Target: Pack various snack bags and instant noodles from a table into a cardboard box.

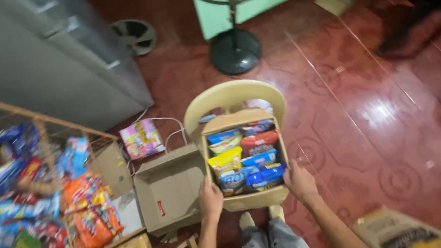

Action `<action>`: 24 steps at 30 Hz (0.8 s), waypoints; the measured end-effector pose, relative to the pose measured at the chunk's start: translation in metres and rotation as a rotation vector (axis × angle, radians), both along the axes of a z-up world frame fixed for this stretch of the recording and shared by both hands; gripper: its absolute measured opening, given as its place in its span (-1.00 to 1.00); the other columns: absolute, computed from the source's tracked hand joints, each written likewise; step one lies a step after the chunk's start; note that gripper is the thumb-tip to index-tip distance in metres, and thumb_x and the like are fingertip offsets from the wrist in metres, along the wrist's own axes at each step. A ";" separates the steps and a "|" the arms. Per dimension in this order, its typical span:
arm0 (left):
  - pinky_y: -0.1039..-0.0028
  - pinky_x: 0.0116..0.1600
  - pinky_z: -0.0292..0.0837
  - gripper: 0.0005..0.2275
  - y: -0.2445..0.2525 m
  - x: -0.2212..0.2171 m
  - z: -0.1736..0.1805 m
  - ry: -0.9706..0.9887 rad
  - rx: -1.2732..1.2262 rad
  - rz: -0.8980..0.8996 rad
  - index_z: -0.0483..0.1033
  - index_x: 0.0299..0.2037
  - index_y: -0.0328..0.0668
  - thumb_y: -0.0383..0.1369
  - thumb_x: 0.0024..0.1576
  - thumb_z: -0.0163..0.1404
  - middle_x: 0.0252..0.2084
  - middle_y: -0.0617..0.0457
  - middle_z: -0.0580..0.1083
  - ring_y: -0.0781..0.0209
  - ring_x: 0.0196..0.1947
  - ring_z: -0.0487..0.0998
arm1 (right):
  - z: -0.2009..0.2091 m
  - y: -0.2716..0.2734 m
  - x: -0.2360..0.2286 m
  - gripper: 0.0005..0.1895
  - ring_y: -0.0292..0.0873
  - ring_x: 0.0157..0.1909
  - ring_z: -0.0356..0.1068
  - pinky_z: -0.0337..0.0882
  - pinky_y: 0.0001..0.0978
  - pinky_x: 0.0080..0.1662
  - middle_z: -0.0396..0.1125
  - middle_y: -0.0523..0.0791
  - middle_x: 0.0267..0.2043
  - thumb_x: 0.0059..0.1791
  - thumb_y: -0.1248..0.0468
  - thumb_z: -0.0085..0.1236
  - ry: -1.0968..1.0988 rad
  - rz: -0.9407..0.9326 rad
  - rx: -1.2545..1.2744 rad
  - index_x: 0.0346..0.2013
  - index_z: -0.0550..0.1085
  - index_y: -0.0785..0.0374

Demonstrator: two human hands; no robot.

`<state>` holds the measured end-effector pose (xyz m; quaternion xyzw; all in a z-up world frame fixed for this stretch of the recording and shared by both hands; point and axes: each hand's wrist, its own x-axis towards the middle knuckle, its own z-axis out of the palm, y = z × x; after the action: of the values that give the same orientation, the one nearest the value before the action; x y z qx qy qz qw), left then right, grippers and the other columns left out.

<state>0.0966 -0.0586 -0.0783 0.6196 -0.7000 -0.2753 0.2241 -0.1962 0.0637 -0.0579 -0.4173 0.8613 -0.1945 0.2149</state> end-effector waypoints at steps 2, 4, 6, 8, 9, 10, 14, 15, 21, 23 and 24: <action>-0.02 0.04 0.42 -0.66 -0.002 0.003 0.009 0.019 -0.004 -0.035 0.44 0.12 -0.32 -0.48 0.11 -0.05 -0.06 -0.35 0.51 -0.40 -0.04 0.50 | 0.011 0.004 0.005 -0.71 0.27 -0.24 0.47 0.42 0.19 -0.18 0.48 0.12 -0.30 0.05 0.11 -0.02 -0.035 -0.023 -0.036 0.01 0.41 0.16; 0.00 0.03 0.43 -0.68 -0.010 0.002 0.019 0.042 -0.015 -0.054 0.47 0.09 -0.31 -0.50 0.10 -0.05 -0.07 -0.33 0.53 -0.38 -0.04 0.52 | 0.017 0.003 0.004 -0.72 0.26 -0.25 0.47 0.42 0.19 -0.19 0.49 0.10 -0.32 0.06 0.12 -0.03 -0.065 -0.032 -0.081 0.00 0.41 0.15; 0.01 -0.02 0.45 -0.66 -0.010 0.005 0.032 0.082 0.044 -0.098 0.49 0.09 -0.31 -0.51 0.07 -0.04 -0.12 -0.35 0.53 -0.40 -0.07 0.52 | 0.018 0.018 0.008 -0.71 0.22 -0.25 0.48 0.45 0.11 -0.20 0.47 0.10 -0.33 0.03 0.14 -0.01 -0.038 -0.016 -0.180 -0.01 0.41 0.18; 0.01 -0.02 0.45 -0.67 -0.011 -0.008 0.060 0.070 0.007 -0.172 0.49 0.08 -0.33 -0.50 0.08 -0.03 -0.12 -0.35 0.54 -0.41 -0.08 0.53 | 0.037 0.032 0.009 -0.72 0.22 -0.21 0.47 0.44 0.09 -0.18 0.46 0.11 -0.30 0.06 0.15 -0.01 -0.020 -0.068 -0.274 0.01 0.42 0.18; 0.00 -0.02 0.45 -0.68 -0.013 -0.017 0.075 0.075 -0.047 -0.220 0.49 0.07 -0.34 -0.50 0.09 -0.02 -0.11 -0.35 0.54 -0.41 -0.08 0.53 | 0.048 0.037 0.008 -0.73 0.21 -0.18 0.47 0.44 0.07 -0.17 0.46 0.11 -0.27 0.09 0.17 -0.01 0.013 -0.092 -0.382 0.03 0.44 0.19; 0.00 -0.02 0.45 -0.68 -0.017 -0.028 0.087 0.082 -0.051 -0.243 0.49 0.07 -0.34 -0.50 0.09 -0.02 -0.11 -0.35 0.54 -0.41 -0.08 0.53 | 0.054 0.043 0.004 -0.73 0.21 -0.18 0.47 0.44 0.07 -0.17 0.46 0.11 -0.27 0.09 0.17 -0.01 0.024 -0.113 -0.385 0.03 0.44 0.19; 0.04 -0.05 0.48 -0.67 -0.016 -0.069 0.123 0.073 -0.007 -0.396 0.51 0.07 -0.36 -0.45 0.08 0.00 -0.11 -0.35 0.54 -0.37 -0.11 0.56 | 0.078 0.083 -0.010 -0.68 0.20 -0.22 0.47 0.42 0.03 -0.19 0.45 0.10 -0.30 0.06 0.17 0.02 -0.032 -0.286 -0.293 0.07 0.47 0.18; 0.03 -0.01 0.47 -0.67 -0.013 -0.080 0.127 0.045 -0.050 -0.445 0.51 0.08 -0.37 -0.44 0.11 0.00 -0.11 -0.34 0.55 -0.37 -0.11 0.56 | 0.084 0.096 -0.012 -0.69 0.19 -0.22 0.47 0.43 -0.01 -0.20 0.45 0.10 -0.29 0.07 0.17 0.04 -0.002 -0.311 -0.354 0.08 0.47 0.19; 0.07 0.01 0.48 -0.65 0.026 -0.171 0.157 0.170 -0.081 -0.705 0.51 0.11 -0.38 -0.47 0.11 -0.02 -0.08 -0.36 0.55 -0.35 -0.08 0.57 | 0.119 0.176 -0.034 -0.70 -0.01 -0.45 0.44 0.41 -0.15 -0.31 0.39 0.04 -0.48 0.04 0.20 0.08 -0.034 -0.636 -0.255 0.05 0.51 0.18; 0.08 0.02 0.48 -0.64 0.041 -0.207 0.136 0.167 -0.079 -0.784 0.50 0.10 -0.39 -0.47 0.08 -0.01 -0.07 -0.35 0.55 -0.34 -0.07 0.57 | 0.114 0.208 -0.047 -0.69 -0.03 -0.43 0.47 0.42 -0.17 -0.31 0.42 0.02 -0.44 0.04 0.21 0.05 -0.003 -0.693 -0.323 0.06 0.49 0.22; 0.09 0.04 0.48 -0.64 0.050 -0.219 0.126 0.155 -0.089 -0.812 0.49 0.09 -0.40 -0.47 0.06 0.01 -0.07 -0.35 0.54 -0.33 -0.07 0.57 | 0.111 0.224 -0.050 -0.68 -0.05 -0.40 0.49 0.44 -0.19 -0.32 0.44 0.00 -0.40 0.05 0.21 0.03 0.017 -0.699 -0.395 0.07 0.46 0.25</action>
<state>-0.1220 -0.0083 0.0482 0.2602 -0.8798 -0.3568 0.1759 -0.2459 0.2873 0.0535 -0.1338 0.8991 -0.4144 0.0444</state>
